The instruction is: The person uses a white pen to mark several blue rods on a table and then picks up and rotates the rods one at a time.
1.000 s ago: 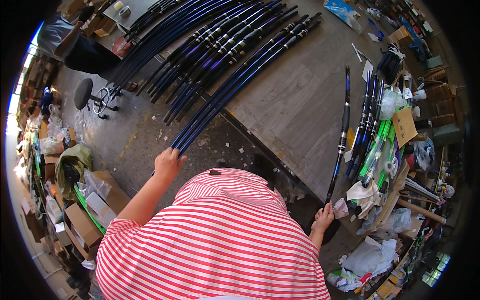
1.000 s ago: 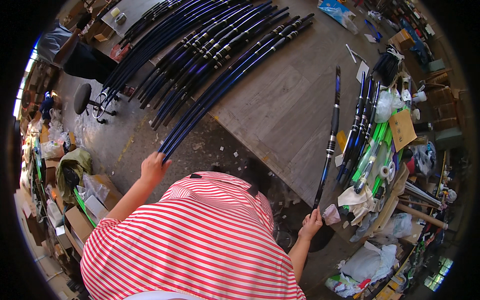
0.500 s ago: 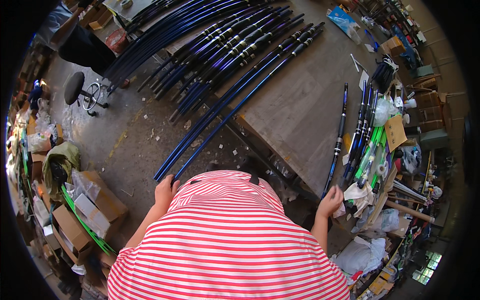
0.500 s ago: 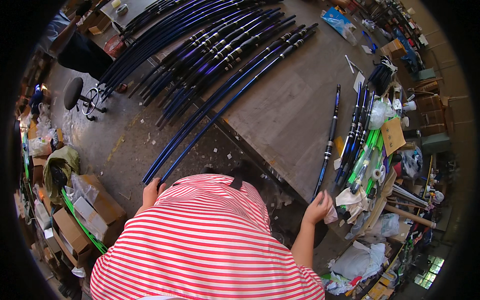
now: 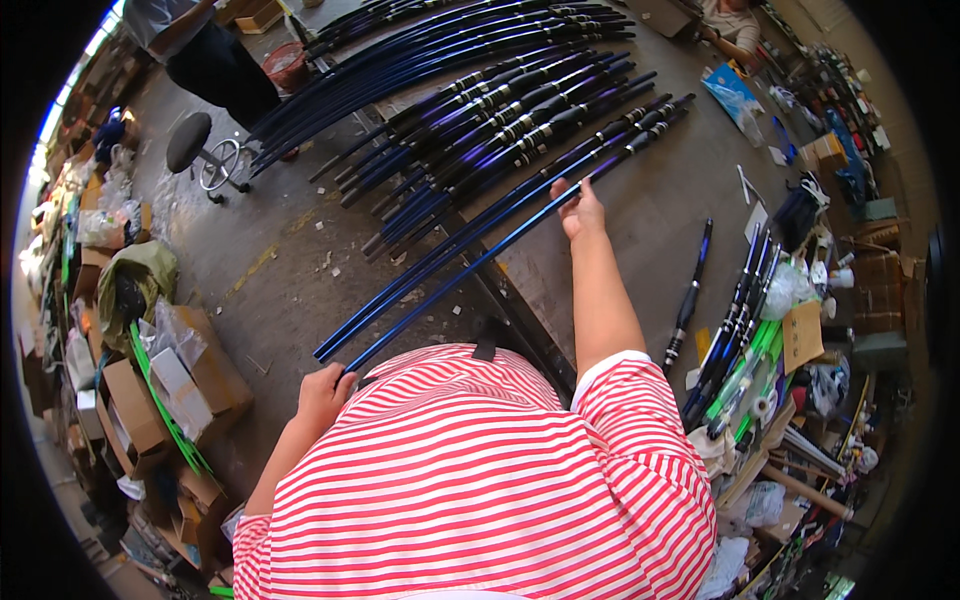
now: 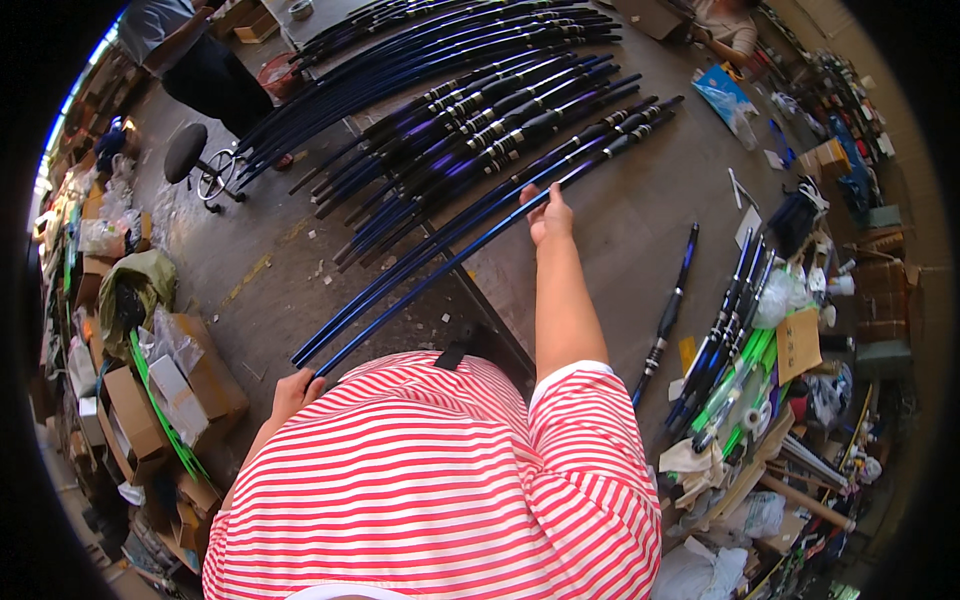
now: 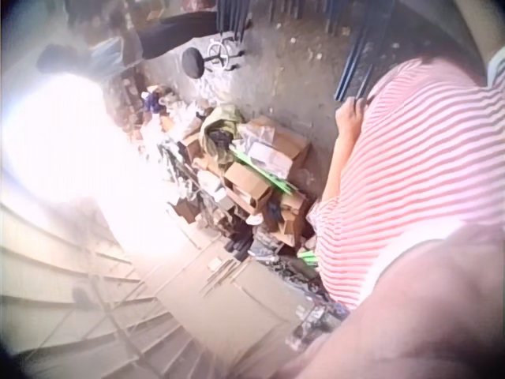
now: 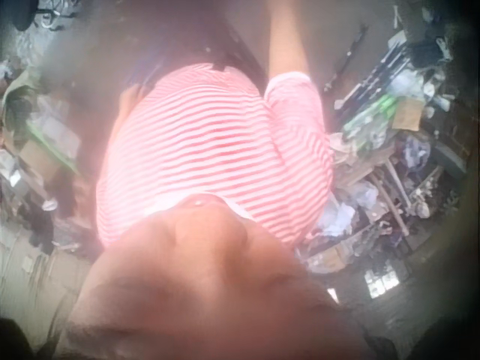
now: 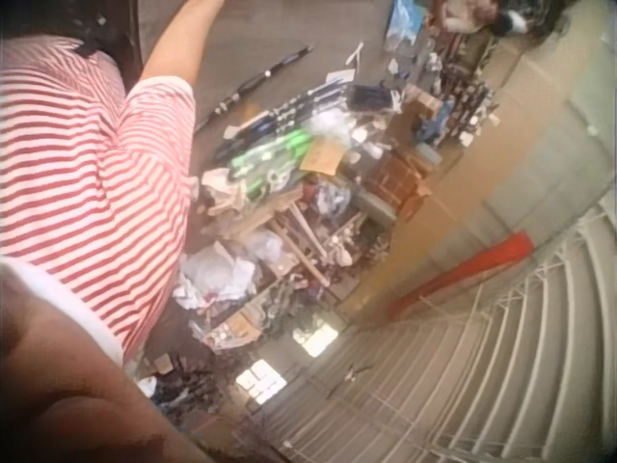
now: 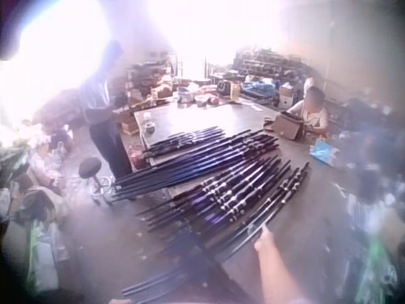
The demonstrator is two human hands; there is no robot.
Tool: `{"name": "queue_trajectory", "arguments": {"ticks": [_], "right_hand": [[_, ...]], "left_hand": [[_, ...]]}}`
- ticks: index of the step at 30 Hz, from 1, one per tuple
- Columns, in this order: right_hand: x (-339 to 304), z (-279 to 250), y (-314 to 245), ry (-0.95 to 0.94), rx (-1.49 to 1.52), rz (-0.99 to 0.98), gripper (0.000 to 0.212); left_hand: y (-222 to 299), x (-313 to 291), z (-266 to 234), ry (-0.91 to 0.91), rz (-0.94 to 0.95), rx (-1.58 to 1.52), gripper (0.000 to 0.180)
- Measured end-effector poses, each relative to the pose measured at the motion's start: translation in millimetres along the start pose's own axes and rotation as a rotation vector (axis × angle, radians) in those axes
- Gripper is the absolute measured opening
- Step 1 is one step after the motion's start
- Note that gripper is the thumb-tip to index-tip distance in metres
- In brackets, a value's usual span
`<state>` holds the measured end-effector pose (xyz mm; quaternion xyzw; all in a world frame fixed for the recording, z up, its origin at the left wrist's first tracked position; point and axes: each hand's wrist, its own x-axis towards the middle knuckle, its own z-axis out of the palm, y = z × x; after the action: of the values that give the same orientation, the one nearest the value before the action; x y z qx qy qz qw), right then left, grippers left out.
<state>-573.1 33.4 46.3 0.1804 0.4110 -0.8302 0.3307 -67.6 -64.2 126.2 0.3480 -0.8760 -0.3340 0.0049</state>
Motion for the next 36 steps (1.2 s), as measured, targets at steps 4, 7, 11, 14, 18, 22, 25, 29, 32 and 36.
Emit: {"name": "queue_trajectory", "arguments": {"ticks": [4,7,11,14,18,22,25,29,32,36], "right_hand": [[13,22,-18,0.043,0.112,0.007,0.029],[-13,41,-47,-0.023,0.175,0.007,0.037],[-52,68,-90,-0.043,0.189,-0.033,0.049],[-63,72,-115,-0.231,0.239,-0.016,0.050],[-74,66,-133,-0.591,0.454,0.057,0.051],[-77,66,-143,-0.634,0.506,0.007,0.050],[-55,65,-166,-0.078,0.325,-0.091,0.045],[-43,51,-174,0.005,0.262,-0.122,0.045],[-65,57,-175,-0.213,0.320,-0.102,0.049],[-102,70,-147,-0.580,0.439,0.002,0.053]], "left_hand": [[21,-25,-4,0.287,0.272,0.404,0.017],[45,-29,-9,0.406,0.344,0.591,0.025],[54,-36,-2,0.258,0.277,0.461,0.032],[11,-62,26,0.099,0.140,0.182,0.025],[54,-51,6,-0.069,0.024,-0.163,0.024],[73,-24,-20,-0.006,0.169,0.108,0.026],[90,12,-34,0.364,0.401,0.448,0.031],[92,8,-33,0.213,0.347,0.542,0.031],[85,-14,-25,-0.218,-0.123,0.010,0.026],[111,11,-25,-0.601,-0.289,-0.543,0.029]]}}
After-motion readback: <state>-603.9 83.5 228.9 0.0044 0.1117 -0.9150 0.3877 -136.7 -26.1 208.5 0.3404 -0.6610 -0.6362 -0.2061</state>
